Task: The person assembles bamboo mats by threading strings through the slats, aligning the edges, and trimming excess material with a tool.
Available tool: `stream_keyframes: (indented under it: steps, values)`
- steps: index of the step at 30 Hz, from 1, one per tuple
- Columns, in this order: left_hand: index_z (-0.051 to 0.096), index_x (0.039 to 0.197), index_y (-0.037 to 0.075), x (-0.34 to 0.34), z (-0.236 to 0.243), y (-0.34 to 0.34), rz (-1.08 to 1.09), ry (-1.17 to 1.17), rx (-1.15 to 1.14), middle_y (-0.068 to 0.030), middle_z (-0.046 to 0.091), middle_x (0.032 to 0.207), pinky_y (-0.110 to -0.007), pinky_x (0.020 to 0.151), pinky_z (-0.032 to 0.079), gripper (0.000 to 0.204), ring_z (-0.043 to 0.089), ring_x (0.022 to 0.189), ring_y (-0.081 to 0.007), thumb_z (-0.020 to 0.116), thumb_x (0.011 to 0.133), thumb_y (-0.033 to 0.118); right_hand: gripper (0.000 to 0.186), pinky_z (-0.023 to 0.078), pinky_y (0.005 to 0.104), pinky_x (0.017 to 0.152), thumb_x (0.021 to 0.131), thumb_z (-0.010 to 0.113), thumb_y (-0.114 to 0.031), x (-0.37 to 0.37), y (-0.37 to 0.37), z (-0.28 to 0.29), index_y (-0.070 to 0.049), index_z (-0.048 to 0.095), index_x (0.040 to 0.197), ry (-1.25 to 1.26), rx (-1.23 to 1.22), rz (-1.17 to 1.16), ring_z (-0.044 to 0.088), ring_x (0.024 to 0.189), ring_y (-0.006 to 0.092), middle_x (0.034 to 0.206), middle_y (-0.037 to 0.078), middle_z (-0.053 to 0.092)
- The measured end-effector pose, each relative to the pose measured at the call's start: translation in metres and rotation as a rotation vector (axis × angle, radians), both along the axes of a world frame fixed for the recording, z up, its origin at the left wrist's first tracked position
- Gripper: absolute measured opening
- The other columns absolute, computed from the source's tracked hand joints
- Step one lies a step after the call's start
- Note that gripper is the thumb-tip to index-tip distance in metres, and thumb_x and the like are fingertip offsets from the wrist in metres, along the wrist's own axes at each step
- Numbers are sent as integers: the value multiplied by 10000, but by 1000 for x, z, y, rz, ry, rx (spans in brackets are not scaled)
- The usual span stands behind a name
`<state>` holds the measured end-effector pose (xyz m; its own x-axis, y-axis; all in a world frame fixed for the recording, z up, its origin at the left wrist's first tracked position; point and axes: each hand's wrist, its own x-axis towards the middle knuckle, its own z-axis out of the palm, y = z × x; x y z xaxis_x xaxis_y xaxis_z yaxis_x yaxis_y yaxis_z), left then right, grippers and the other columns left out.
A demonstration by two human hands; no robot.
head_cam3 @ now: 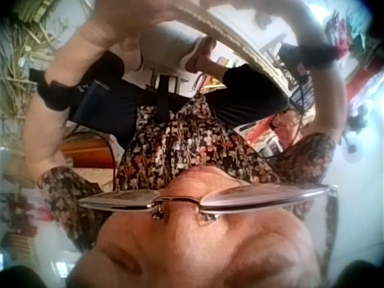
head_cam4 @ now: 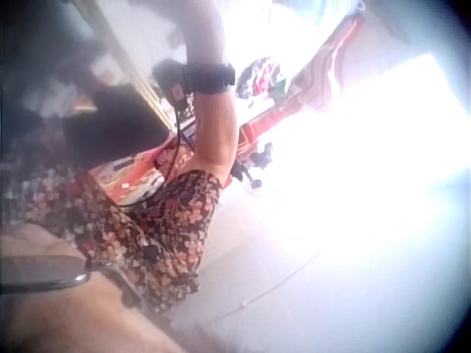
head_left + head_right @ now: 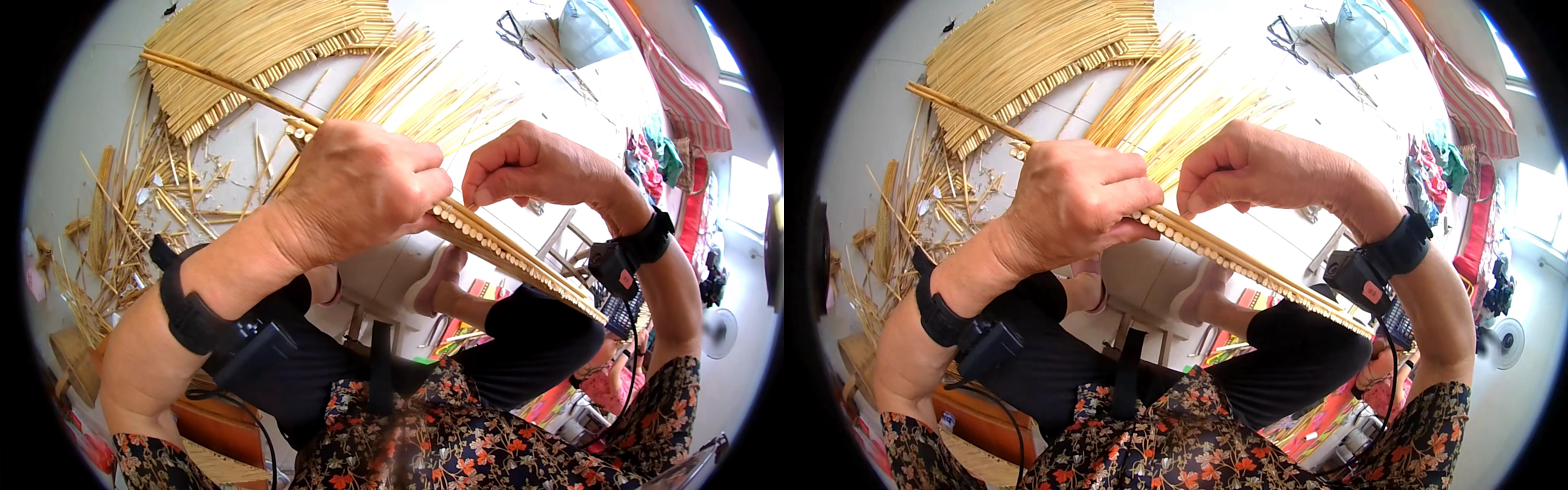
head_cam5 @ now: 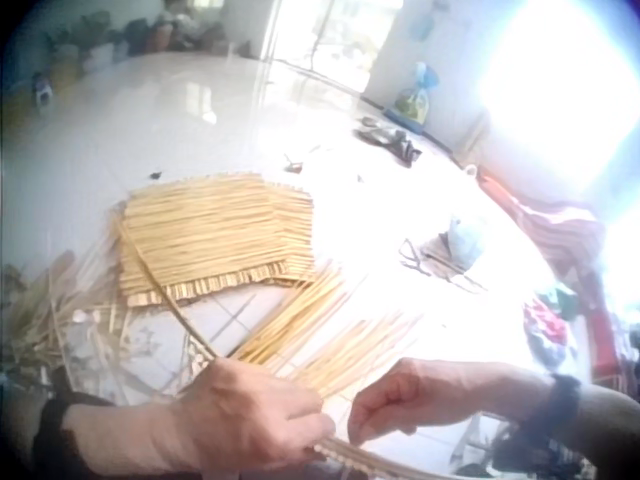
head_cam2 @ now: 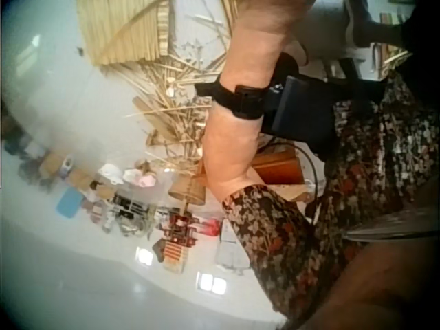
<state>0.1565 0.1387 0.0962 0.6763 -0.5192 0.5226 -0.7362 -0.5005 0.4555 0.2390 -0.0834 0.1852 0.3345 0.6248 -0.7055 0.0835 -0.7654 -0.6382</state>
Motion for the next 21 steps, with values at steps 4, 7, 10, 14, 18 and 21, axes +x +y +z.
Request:
stream_keyframes:
  steps: [4,7,10,14,18,21]
  values:
    - [678,807,147,-2,-3,-3,8,-15,-1,17,616,730,-349,570,515,312,672,675,-189,885,608,269,185,483,236,581,986,708,-216,-1,-1,0,-43,774,1002,18,11,6,560,630,53,752,-24,693]
    - [672,800,147,-4,-3,-3,14,-22,3,17,609,719,-346,572,516,308,672,674,-184,884,611,268,187,486,240,585,988,706,-219,-4,-1,1,-42,767,1000,15,9,11,563,638,55,756,-24,693]
    - [669,797,147,-5,-1,-4,16,-17,11,16,604,714,-344,574,515,307,671,673,-182,882,615,272,183,488,242,590,987,700,-216,-5,1,4,-47,767,1004,23,-3,20,564,642,55,757,-25,689]
    - [661,790,146,-5,-2,-5,12,-8,4,16,603,716,-345,573,513,311,671,675,-183,882,614,278,175,491,251,598,990,682,-207,-8,3,6,-45,749,993,-4,-4,48,565,640,61,734,-23,662]
    - [649,777,144,-4,-1,-4,11,-11,-3,12,603,716,-350,571,511,318,670,675,-188,879,611,287,165,500,269,609,999,658,-195,-10,4,3,-42,717,984,-46,22,87,575,641,79,711,-7,636]
    - [645,773,146,-3,-1,-5,12,-9,4,11,607,723,-353,570,510,323,668,675,-195,879,609,295,150,503,291,614,1001,644,-185,-12,2,2,-46,701,1000,-93,47,114,587,642,101,704,15,631]
